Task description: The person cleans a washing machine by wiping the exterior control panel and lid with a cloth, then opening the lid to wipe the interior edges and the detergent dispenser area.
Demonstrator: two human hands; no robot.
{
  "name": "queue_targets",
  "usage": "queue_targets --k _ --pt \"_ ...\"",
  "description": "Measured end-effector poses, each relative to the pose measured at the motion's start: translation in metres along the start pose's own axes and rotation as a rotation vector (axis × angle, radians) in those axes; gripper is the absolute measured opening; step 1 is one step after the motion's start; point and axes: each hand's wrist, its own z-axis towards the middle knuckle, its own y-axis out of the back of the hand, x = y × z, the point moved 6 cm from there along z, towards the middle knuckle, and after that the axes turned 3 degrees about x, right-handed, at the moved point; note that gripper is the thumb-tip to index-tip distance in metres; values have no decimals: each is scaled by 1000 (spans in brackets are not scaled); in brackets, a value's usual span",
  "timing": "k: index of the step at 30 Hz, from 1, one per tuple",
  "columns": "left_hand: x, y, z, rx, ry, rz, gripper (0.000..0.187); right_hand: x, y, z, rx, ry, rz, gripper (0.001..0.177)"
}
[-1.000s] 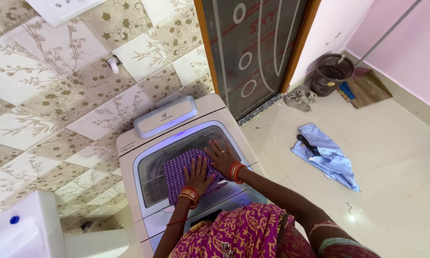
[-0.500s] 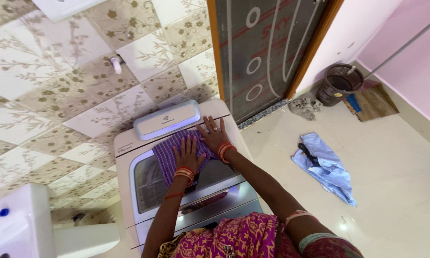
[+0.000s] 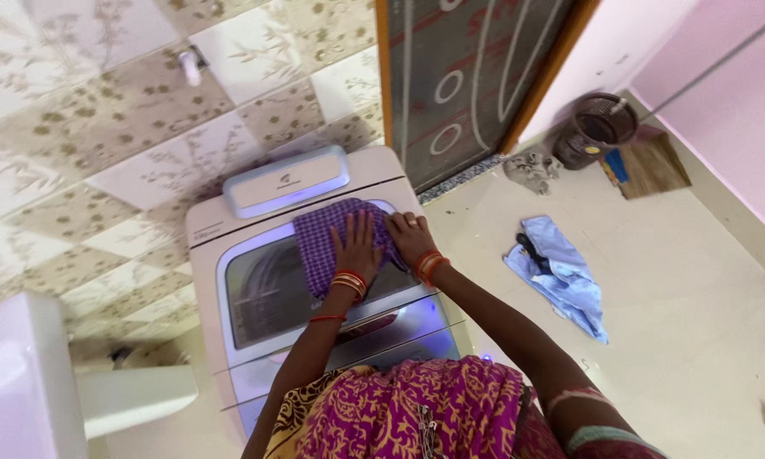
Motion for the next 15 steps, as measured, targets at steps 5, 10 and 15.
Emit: queue_targets --k 5,10,15 --pt "-2 -4 -51 17 -90 -49 77 19 6 -40 -101 73 -10 56" --pt "12 -1 -94 62 -162 -132 76 37 3 -60 56 83 55 55" --pt "41 -1 -112 205 -57 -236 76 67 26 -59 60 53 55 65"
